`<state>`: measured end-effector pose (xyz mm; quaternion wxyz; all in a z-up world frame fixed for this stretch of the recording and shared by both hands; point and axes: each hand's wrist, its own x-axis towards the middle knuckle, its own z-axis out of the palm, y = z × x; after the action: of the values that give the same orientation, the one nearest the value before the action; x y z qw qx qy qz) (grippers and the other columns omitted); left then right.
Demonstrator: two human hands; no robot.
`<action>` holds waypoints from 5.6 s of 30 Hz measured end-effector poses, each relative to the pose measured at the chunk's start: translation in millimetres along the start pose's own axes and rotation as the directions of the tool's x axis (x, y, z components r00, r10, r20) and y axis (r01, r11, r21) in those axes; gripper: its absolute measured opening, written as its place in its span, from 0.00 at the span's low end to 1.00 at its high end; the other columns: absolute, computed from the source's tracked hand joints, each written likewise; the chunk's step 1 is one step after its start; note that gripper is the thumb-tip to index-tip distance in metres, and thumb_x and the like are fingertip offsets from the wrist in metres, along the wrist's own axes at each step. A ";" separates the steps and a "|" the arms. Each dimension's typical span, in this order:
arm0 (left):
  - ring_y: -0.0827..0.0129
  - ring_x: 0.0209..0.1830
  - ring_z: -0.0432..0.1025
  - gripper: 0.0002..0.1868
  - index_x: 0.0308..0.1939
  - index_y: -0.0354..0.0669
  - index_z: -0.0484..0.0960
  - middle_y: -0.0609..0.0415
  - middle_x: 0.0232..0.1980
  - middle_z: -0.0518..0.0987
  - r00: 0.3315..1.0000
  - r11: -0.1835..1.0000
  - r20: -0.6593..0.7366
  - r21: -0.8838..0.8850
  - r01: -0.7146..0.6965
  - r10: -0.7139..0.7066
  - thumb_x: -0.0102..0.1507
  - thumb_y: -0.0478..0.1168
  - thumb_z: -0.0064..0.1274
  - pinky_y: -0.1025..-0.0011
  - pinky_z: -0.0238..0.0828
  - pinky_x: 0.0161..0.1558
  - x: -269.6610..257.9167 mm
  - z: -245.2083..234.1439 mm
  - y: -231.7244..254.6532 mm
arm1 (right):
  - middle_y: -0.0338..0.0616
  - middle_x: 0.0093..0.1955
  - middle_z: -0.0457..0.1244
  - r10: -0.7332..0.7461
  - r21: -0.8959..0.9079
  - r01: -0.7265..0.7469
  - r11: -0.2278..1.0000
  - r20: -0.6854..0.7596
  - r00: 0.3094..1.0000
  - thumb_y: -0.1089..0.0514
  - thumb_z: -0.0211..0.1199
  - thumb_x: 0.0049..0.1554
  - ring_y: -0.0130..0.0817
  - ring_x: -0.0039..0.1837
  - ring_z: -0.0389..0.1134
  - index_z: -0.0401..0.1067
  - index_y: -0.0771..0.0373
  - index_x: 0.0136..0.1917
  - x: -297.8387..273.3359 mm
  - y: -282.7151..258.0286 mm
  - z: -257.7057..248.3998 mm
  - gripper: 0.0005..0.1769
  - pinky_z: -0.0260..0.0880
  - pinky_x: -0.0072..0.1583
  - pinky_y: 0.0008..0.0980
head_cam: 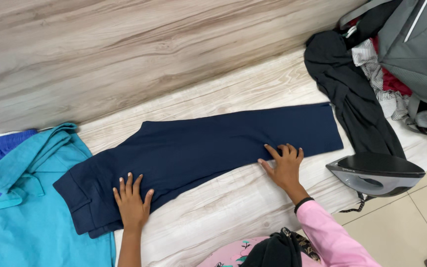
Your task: The person irons a pair of dark blue trousers on a bed. They lay the trousers flat, smooth the fabric, and use an iron to press both legs and the waist area. The person repeatedly adjusts the trousers and irons different sections until the garment is smooth.
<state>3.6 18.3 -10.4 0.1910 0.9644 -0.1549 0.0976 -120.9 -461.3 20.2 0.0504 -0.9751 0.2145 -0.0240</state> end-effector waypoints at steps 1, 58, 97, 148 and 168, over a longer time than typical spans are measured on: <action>0.47 0.84 0.50 0.34 0.72 0.51 0.69 0.49 0.78 0.63 0.997 0.997 -0.027 0.019 0.071 -0.070 0.68 0.63 0.45 0.38 0.36 0.81 5.0 7.3 9.5 | 0.45 0.71 0.59 0.022 0.062 -0.017 0.998 -0.080 0.997 0.25 0.54 0.58 0.50 0.80 0.54 0.68 0.37 0.71 0.2 4.1 5.3 0.34 0.41 0.81 0.69; 0.54 0.83 0.41 0.35 0.79 0.50 0.56 0.47 0.82 0.50 0.971 0.983 0.167 0.026 -0.180 0.173 0.70 0.58 0.35 0.47 0.27 0.77 35.9 96.7 240.9 | 0.62 0.47 0.64 -0.149 0.098 0.146 0.984 0.020 0.989 0.46 0.57 0.62 0.54 0.39 0.72 0.55 0.62 0.78 64.6 -57.8 -50.8 0.35 0.74 0.39 0.46; 0.53 0.83 0.41 0.30 0.79 0.53 0.57 0.50 0.83 0.51 0.964 0.977 0.164 -0.029 -0.209 0.211 0.71 0.49 0.32 0.45 0.27 0.78 86.4 131.5 269.8 | 0.57 0.45 0.65 0.097 0.007 -0.098 0.995 0.071 0.993 0.43 0.57 0.63 0.50 0.41 0.73 0.56 0.51 0.80 50.5 18.0 -75.4 0.35 0.76 0.41 0.44; 0.52 0.80 0.50 0.28 0.73 0.52 0.68 0.44 0.78 0.60 0.957 0.971 0.165 -0.080 -0.226 0.237 0.69 0.51 0.41 0.43 0.32 0.76 28.4 96.4 242.4 | 0.53 0.56 0.71 0.358 0.053 -0.373 0.926 0.185 0.915 0.45 0.73 0.50 0.56 0.58 0.72 0.63 0.36 0.75 28.4 147.6 -125.2 0.41 0.73 0.58 0.49; 0.47 0.78 0.52 0.30 0.67 0.44 0.74 0.39 0.72 0.67 0.986 0.997 -0.156 -0.019 -0.068 0.065 0.68 0.58 0.43 0.34 0.30 0.73 -37.3 69.3 199.0 | 0.53 0.44 0.66 -0.293 0.088 0.290 0.953 0.029 0.956 0.40 0.61 0.59 0.50 0.40 0.72 0.59 0.46 0.76 43.8 -77.8 -56.6 0.35 0.74 0.42 0.45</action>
<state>-89.1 -174.5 -15.3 0.2107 0.9458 -0.1728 0.1767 -52.6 -414.5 86.1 0.0910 -0.9935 0.0659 -0.0197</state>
